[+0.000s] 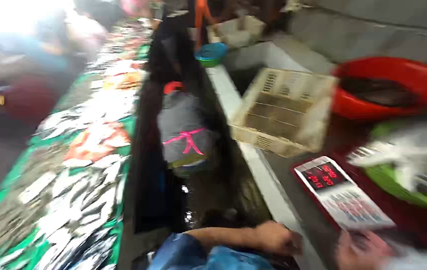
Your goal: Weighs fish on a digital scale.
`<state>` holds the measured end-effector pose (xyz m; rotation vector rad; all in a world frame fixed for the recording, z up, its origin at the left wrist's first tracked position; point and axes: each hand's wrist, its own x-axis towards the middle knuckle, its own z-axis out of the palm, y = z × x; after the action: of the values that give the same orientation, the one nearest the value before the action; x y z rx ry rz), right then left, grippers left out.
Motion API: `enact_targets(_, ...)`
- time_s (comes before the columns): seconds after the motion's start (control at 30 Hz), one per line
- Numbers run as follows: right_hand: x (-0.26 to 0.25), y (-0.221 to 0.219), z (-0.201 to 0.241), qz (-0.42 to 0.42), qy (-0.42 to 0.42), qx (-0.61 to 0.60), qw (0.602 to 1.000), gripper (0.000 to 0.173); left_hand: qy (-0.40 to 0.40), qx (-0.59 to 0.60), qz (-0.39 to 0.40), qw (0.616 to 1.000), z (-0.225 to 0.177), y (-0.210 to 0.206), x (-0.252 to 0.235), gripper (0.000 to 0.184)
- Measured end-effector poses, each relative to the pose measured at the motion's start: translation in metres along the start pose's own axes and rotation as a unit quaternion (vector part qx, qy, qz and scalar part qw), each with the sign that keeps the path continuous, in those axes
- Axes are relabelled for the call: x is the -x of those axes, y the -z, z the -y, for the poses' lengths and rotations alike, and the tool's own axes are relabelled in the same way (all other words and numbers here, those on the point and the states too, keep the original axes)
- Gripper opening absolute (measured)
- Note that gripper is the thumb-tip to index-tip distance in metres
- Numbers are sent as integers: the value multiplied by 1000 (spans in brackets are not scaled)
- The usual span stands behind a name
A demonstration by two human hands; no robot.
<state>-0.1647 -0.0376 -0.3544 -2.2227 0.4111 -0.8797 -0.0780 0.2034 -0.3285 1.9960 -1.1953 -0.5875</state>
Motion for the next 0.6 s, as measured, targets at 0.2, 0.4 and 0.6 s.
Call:
enact_targets(0.2,-10,1,20,-27,-120,-30,992,66,23,50,-18,998,-26,-1,27,22)
enact_targets(0.4,2,-3,20,-25,-173,-36,984,68,63,87,-76,991,-9,-1,26,21)
enact_targets(0.6,-2,-14,17,-69,-214,-7,974,85,66,95,-94,989,14,13,-6,20)
